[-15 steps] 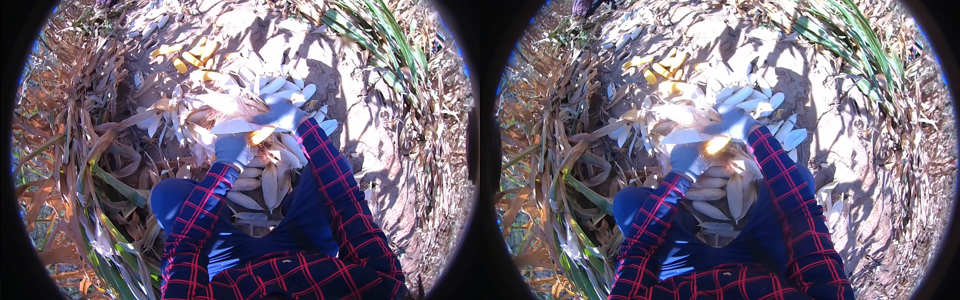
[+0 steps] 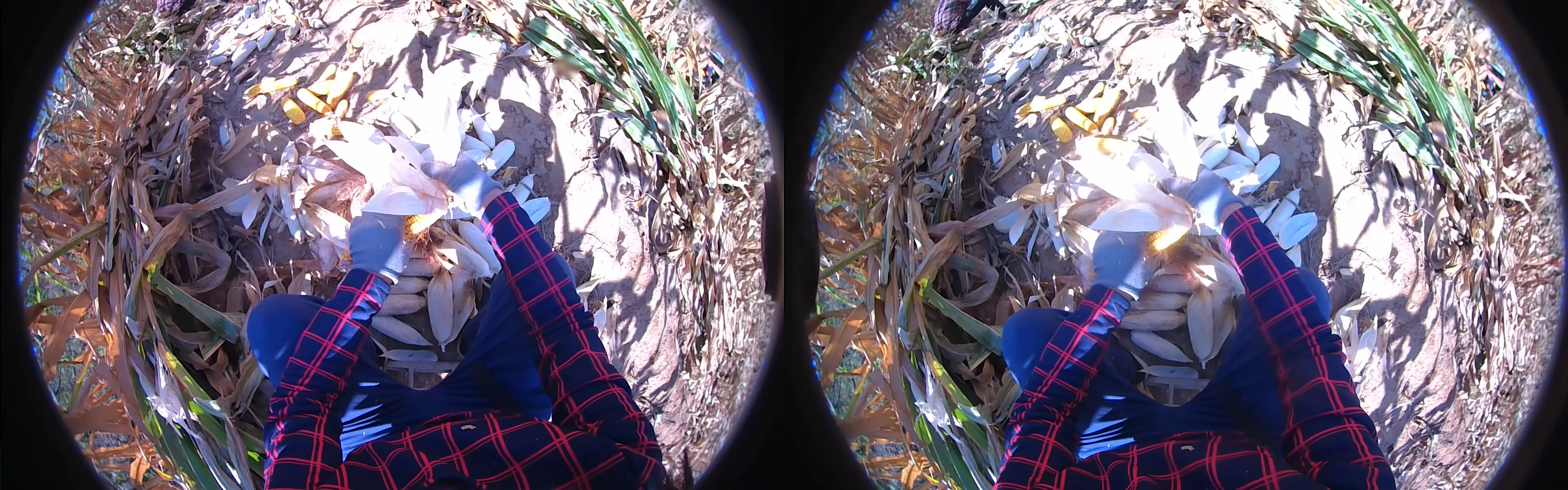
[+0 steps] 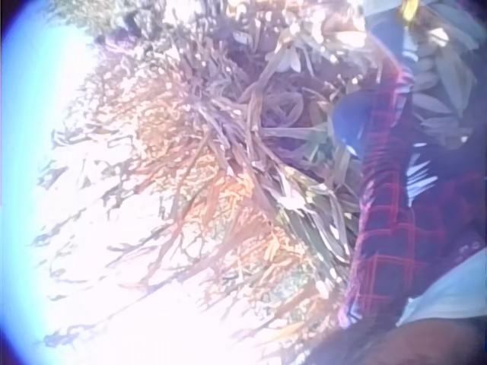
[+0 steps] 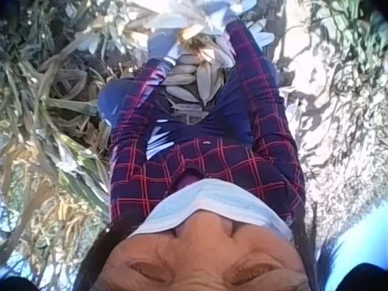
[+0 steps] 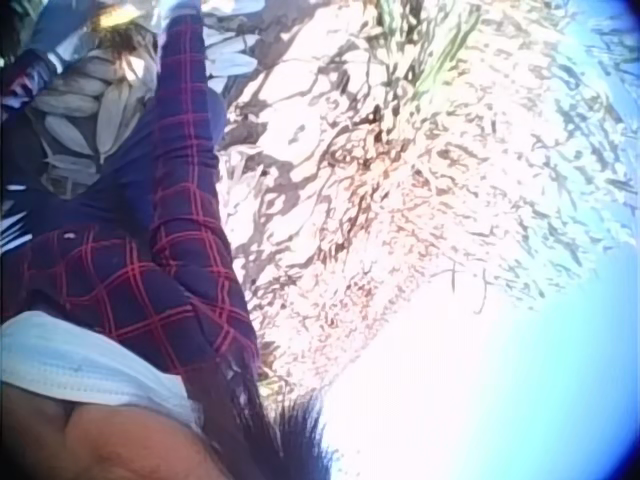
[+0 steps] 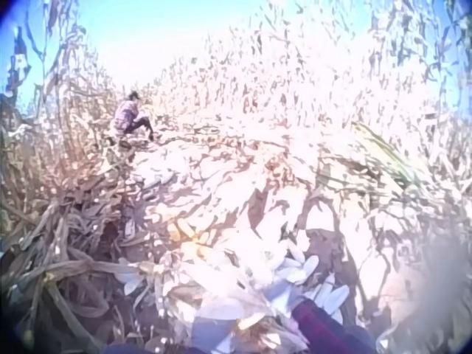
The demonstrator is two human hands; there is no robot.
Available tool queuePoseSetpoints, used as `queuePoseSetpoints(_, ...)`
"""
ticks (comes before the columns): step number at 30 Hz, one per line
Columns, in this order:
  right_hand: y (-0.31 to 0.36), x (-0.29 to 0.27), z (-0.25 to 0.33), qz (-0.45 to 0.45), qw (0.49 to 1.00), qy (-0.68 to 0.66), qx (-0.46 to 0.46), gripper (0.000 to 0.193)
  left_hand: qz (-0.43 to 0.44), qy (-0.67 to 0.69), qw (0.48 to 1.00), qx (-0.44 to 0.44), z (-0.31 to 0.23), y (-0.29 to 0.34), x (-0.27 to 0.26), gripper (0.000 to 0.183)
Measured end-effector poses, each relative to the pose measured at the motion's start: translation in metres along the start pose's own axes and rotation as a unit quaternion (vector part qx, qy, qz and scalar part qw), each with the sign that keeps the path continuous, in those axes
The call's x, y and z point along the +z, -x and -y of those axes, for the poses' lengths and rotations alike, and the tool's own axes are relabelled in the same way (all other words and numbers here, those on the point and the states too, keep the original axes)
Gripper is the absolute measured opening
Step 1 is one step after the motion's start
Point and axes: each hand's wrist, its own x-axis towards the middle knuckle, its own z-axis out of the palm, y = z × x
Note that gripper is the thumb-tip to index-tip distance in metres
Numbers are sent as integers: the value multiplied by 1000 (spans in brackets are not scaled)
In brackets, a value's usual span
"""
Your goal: The person sits on the ground in a cornfield and shucks corn cobs by hand, removing the husks and placing the cleaned cobs aside.
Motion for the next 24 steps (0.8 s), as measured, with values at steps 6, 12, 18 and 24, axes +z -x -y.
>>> queuePoseSetpoints(6,18,21,26,-13,940,-322,116,34,-74,146,986,-38,11,9,4,43)
queuePoseSetpoints(12,-53,-3,-90,-177,946,98,-254,12,-75,-107,991,11,-18,-15,6,16)
queuePoseSetpoints(18,-6,37,-17,-182,670,688,-209,61,32,-33,997,-56,-17,-10,-12,22)
queuePoseSetpoints(24,-9,42,-5,-315,598,680,-284,52,-43,237,968,65,-19,-8,-10,26)
